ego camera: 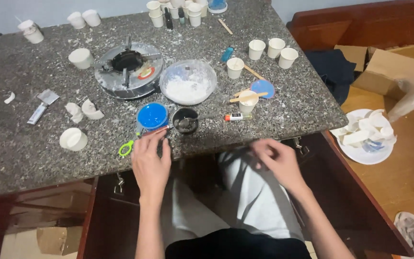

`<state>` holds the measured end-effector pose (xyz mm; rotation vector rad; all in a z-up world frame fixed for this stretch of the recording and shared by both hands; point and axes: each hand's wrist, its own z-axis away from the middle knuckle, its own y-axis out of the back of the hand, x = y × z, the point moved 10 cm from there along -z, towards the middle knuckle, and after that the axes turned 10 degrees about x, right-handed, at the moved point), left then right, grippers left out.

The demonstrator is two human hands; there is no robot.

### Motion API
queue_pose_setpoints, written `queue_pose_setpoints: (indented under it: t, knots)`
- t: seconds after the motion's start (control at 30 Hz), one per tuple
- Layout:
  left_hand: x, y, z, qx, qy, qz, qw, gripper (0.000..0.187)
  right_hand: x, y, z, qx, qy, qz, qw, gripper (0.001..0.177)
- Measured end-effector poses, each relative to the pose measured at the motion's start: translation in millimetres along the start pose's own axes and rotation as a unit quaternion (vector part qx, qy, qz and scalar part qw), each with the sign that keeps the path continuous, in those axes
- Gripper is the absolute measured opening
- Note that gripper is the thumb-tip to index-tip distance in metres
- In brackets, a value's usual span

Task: Melting wax in a small ladle over a burner and pouring it into small paper cups to create wax items.

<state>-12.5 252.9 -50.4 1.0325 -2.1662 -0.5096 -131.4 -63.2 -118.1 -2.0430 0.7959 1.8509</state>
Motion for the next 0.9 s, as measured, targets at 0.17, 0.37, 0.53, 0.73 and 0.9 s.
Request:
queue_pose_setpoints:
  t: [0.17, 0.37, 0.53, 0.73, 0.9]
  knots:
    - [-18, -16, -12, -0.024, 0.0, -0.052, 0.998, 0.019, -17, -62, -30, -0.009, -0.111, 0.004, 0.994, 0.04]
    - [-28, -32, -18, -0.069, -0.029, -0.082, 0.994, 0.028, -16, -106, -41, 0.003, -0.161, -0.03, 0.987, 0.058]
    - [-31, -30, -23, -0.079, -0.043, -0.075, 0.993, 0.032, -14, -122, -46, -0.022, -0.135, -0.023, 0.99, 0.046]
    - [-39, -32, -22, -0.081, -0.038, -0.089, 0.992, 0.026, -14, -124, -55, 0.011, -0.081, -0.032, 0.996, 0.034]
    - [-38, -31, -27, -0.084, -0.053, -0.087, 0.991, 0.021, -26, -123, -59, 0.024, -0.011, 0.004, 1.0, 0.028]
